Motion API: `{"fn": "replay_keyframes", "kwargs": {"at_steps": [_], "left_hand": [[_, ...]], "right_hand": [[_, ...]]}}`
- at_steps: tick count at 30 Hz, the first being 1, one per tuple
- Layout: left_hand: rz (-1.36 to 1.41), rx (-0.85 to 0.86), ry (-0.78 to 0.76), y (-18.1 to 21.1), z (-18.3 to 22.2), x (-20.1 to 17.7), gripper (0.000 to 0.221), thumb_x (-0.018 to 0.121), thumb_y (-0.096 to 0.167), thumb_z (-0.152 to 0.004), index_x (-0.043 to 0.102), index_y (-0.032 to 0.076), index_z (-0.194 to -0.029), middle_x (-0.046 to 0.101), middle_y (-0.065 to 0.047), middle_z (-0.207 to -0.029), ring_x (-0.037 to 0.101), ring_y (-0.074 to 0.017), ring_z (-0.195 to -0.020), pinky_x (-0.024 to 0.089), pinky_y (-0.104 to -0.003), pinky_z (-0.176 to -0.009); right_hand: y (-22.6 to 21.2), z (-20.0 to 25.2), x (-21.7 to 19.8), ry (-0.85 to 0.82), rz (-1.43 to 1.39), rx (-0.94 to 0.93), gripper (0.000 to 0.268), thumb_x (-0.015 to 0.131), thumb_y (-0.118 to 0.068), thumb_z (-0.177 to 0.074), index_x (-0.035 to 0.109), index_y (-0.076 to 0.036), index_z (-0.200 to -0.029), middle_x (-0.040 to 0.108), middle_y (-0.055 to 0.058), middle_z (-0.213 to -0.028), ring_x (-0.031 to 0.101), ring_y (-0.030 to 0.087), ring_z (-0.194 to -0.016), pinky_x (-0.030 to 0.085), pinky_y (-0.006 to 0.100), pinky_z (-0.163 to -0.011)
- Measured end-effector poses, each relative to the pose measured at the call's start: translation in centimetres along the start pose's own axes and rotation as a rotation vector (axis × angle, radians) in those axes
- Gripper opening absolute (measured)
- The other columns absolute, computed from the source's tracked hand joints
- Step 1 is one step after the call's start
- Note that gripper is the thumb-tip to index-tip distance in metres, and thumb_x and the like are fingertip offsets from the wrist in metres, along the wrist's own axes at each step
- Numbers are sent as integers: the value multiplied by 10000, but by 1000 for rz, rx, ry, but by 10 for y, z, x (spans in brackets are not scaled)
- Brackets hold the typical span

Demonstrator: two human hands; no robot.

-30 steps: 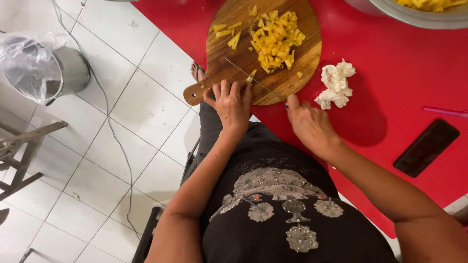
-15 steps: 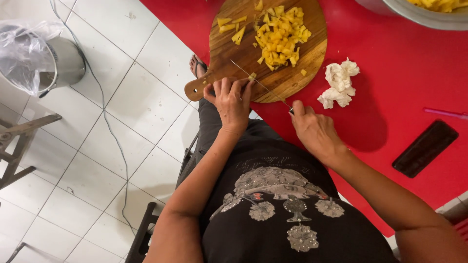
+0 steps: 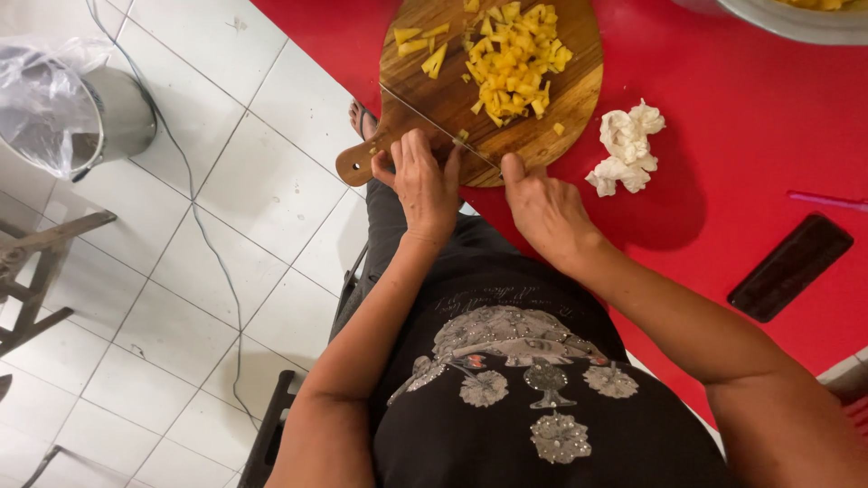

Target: Slicing yellow fruit on a wooden board and transferring it to a large bowl

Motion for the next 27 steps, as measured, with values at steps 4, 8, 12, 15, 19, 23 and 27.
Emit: {"fn": "replay_keyframes", "kwargs": {"at_steps": [4,8,12,15,19,23,27], "left_hand": [[-38,12,-21,-6,0,2,434,777,373,-912,425,118,-909,398,-22,-818,515,-250,-858,267,-523,-1050],[-63,38,-36,-1,-7,-4,430,768,362,-915,415,116,-911,400,-21,-828,512,-245,-860,270,-542,-1040],[-111,94,7,-1,-21,-13,379,660,461,-969,443,157,-908,429,-13,-841,525,-242,-867,292,-504,-980],[-137,135,82,-2,-42,-12,309,623,428,-994,492,152,-945,460,-22,-867,535,-256,-862,326,-455,-922],[-229,97,-33,-3,-74,0,396,669,439,-992,626,111,-1209,612,-85,-1066,560,-290,-912,434,-450,-854],[-383,159,-46,-6,-84,17,351,712,408,-953,646,141,-1171,612,-92,-1080,574,-304,-933,426,-458,-821],[-324,45,-174,-18,-84,27,322,660,344,-966,699,124,-1198,618,-121,-1188,577,-306,-1008,400,-471,-885]], "right_hand": [[20,34,2,-40,98,42,194,329,-214,-1064,435,-96,-1176,645,195,-889,741,492,-762,596,617,-699],[58,68,18,-84,97,116,237,343,-298,-1075,426,-90,-1151,640,213,-851,729,513,-733,590,630,-688],[55,84,10,-97,7,152,297,322,-396,-1094,410,-116,-1140,671,220,-854,728,506,-747,580,623,-715],[47,87,11,-67,-36,143,307,339,-425,-1091,406,-132,-1158,691,223,-866,731,501,-769,578,627,-729],[37,78,21,65,-64,-55,258,485,-329,-1077,361,-105,-1107,688,173,-878,626,558,-652,444,643,-487],[37,69,25,13,-65,-43,256,484,-324,-1082,354,-105,-1104,693,167,-870,643,525,-657,494,631,-530],[47,70,19,97,-115,17,235,476,-299,-1102,368,-91,-1107,614,139,-718,597,471,-551,454,585,-476]]}}
Point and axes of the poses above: each hand's wrist, its own z-axis away from the middle knuckle, its own x-axis out of the palm, y = z × x, the point moved 3 cm from there along -z, towards the middle knuckle
